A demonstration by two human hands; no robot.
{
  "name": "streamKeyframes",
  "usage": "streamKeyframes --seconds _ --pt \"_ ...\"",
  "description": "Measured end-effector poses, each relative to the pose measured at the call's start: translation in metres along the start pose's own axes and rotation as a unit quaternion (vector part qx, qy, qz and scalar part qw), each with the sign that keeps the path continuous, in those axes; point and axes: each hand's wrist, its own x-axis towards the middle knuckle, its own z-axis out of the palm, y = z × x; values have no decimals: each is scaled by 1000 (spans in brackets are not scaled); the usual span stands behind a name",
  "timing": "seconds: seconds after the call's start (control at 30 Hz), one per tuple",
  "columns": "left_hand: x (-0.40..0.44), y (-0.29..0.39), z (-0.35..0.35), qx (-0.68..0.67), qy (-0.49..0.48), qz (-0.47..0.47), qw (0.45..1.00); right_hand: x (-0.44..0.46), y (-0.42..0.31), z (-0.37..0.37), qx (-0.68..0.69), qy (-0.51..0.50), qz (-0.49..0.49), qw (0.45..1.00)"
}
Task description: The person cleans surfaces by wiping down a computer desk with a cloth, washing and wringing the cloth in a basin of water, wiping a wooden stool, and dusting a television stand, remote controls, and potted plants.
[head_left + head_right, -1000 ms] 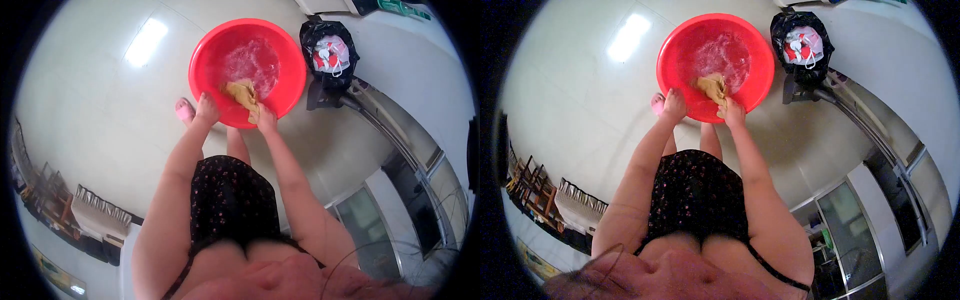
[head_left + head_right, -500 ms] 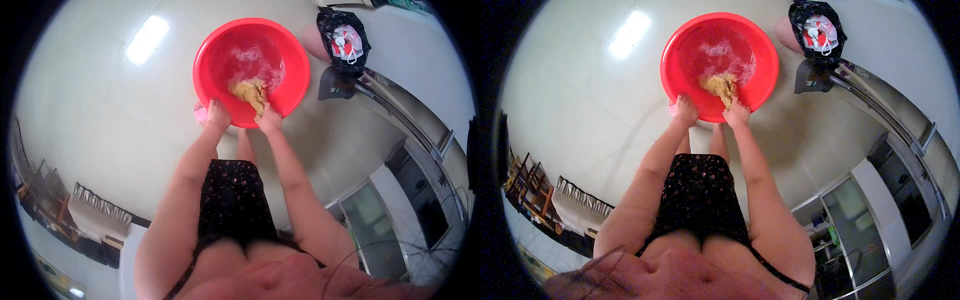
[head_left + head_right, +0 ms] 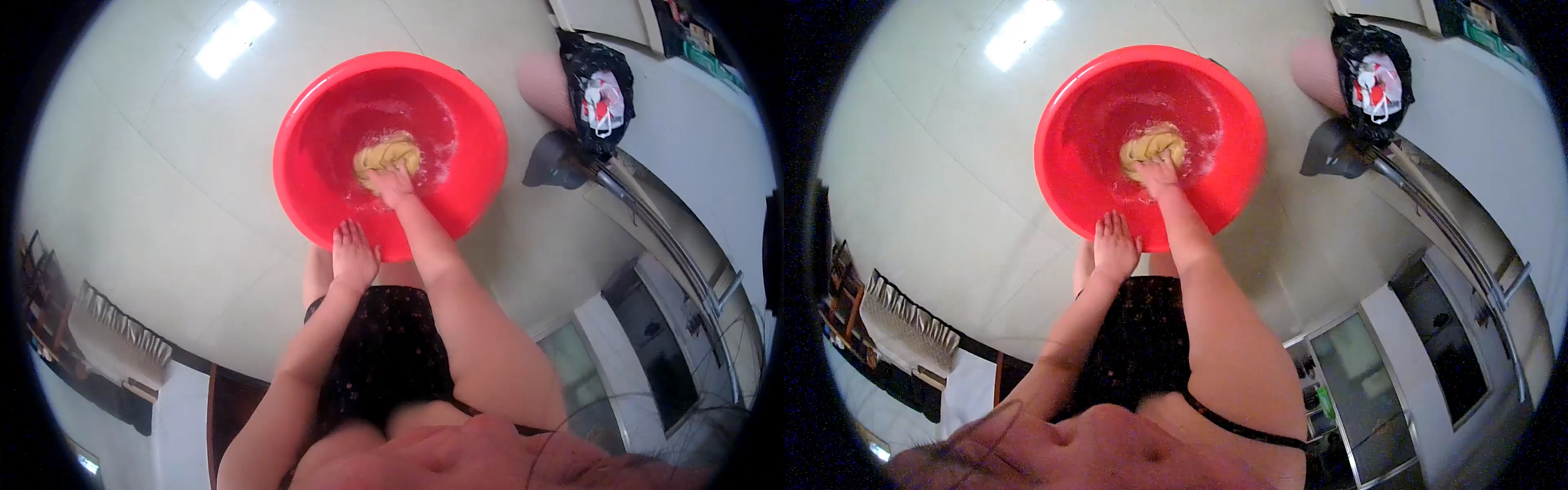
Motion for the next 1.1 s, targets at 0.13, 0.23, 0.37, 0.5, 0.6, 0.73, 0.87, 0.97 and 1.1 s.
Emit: streamKeyframes --seconds 0.13,0.23,0.37,0.5,0.6,0.73,0.87,0.97,1.1 --pt "1 -1 -1 13 -17 3 1000 61 46 50 14 -46 87 995" --pt "0 -4 1 2 11 38 999 80 54 46 -5 -22 125 992" --pt "-3 -8 9 -199 178 71 961 28 19 -22 196 24 211 957" --pt "18 3 -19 -807 23 -101 581 -92 -19 -91 522 177 88 830" --pt "35 11 -30 -908 -145 -136 368 -193 -50 -145 533 173 72 825" --pt "20 27 -68 -947 -205 -49 243 -296 -89 -227 506 124 -29 853" --pt "-18 22 -78 -907 -210 -41 363 -320 -94 -250 691 129 26 711" --pt "-55 26 -120 -874 -124 73 463 -282 -76 -269 707 297 24 641" --pt "-58 41 -130 -753 65 149 637 -245 -59 -241 809 139 146 552"
